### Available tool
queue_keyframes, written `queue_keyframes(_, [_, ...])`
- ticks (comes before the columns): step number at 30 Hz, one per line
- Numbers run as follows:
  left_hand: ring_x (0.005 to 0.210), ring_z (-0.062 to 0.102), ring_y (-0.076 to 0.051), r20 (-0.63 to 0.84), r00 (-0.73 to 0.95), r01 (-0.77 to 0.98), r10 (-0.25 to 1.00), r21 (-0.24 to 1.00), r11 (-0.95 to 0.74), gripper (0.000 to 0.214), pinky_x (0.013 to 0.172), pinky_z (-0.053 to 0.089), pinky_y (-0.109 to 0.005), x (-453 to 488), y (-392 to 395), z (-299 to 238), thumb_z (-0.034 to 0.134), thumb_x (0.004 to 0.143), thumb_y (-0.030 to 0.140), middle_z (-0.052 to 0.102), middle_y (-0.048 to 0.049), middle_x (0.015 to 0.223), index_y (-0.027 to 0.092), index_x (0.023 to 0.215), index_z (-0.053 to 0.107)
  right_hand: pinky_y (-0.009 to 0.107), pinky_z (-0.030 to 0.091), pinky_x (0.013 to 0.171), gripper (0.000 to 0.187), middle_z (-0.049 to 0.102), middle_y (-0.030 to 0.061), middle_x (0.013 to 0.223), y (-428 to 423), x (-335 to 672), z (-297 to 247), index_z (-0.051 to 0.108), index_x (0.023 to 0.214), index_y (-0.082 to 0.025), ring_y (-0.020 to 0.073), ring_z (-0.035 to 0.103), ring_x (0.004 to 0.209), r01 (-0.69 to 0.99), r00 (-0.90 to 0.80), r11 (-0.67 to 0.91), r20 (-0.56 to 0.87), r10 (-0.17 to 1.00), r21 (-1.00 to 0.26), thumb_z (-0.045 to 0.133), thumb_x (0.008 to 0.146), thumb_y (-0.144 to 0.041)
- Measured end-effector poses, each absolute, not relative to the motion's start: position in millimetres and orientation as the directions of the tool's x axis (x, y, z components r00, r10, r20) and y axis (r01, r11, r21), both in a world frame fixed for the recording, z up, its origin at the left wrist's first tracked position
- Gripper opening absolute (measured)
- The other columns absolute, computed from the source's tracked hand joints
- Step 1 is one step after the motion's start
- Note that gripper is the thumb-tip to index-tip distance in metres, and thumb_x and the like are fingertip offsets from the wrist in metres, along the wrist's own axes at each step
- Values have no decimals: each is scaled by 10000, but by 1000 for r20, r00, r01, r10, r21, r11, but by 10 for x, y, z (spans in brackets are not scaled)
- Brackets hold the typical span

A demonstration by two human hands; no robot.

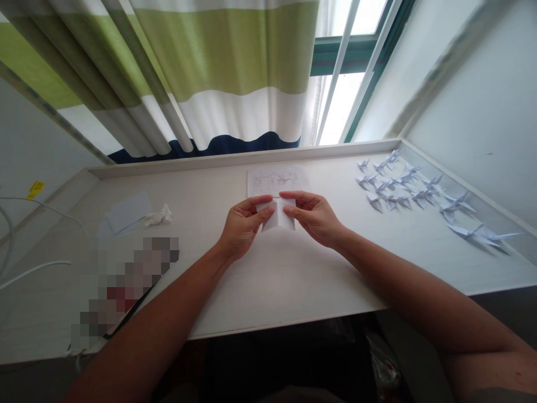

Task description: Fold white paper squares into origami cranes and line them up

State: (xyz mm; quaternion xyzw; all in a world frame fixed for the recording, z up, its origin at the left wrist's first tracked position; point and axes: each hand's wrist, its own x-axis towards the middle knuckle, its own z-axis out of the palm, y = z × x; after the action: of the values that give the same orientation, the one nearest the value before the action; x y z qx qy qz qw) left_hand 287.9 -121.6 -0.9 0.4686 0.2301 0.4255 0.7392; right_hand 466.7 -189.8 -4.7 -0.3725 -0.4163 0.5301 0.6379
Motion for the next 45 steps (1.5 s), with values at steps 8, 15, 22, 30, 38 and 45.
queue_keyframes(8, [1015, 788, -224, 74, 516, -396, 853, 904, 162, 348, 973, 626, -381, 2876, -1205, -45, 1029, 609, 330, 845, -51, 1017, 248, 898, 852, 378, 633, 909, 340, 821, 5, 949, -1887, 4639, -58, 850, 989, -277, 173, 753, 914, -326, 131, 186, 150, 980, -927, 989, 684, -337])
queue_keyframes(15, [1059, 792, -257, 155, 458, -377, 875, 925, 34, 343, 994, 635, -441, 2881, -1239, -88, 996, 686, 308, 844, -62, 1079, 249, 995, 858, 411, 643, 896, 375, 827, 25, 1014, -1913, 4635, -44, 838, 1053, -279, 206, 759, 969, -309, 125, 198, 167, 978, -930, 977, 713, -358])
queue_keyframes(22, [1020, 794, -244, 95, 466, -405, 880, 907, 117, 374, 983, 630, -437, 2894, -1263, -48, 1022, 635, 333, 847, -53, 1039, 257, 963, 858, 415, 637, 905, 315, 829, 29, 1014, -1896, 4611, -60, 853, 974, -272, 200, 755, 966, -317, 163, 230, 186, 969, -920, 981, 704, -370])
queue_keyframes(30, [864, 768, -200, 82, 432, -362, 898, 928, 89, 344, 878, 612, -382, 2941, -1259, -119, 1018, 628, 393, 837, -46, 907, 231, 889, 862, 407, 634, 854, 273, 824, 16, 904, -1861, 4618, -112, 858, 884, -276, 192, 751, 870, -279, 200, 234, 182, 963, -932, 985, 684, -411])
queue_keyframes(38, [862, 754, -178, 121, 405, -384, 906, 922, 48, 323, 859, 605, -342, 2963, -1222, -147, 1023, 611, 392, 834, -30, 893, 240, 844, 860, 369, 622, 788, 267, 807, -1, 830, -1843, 4590, -120, 854, 873, -270, 165, 725, 784, -268, 228, 242, 182, 956, -933, 987, 679, -396])
queue_keyframes(45, [829, 757, -183, 145, 376, -388, 915, 922, 14, 350, 811, 615, -342, 2966, -1226, -145, 1009, 640, 383, 820, -30, 870, 217, 895, 836, 397, 629, 840, 281, 827, 15, 905, -1849, 4580, -100, 858, 895, -267, 187, 745, 858, -279, 222, 234, 175, 959, -931, 987, 681, -396])
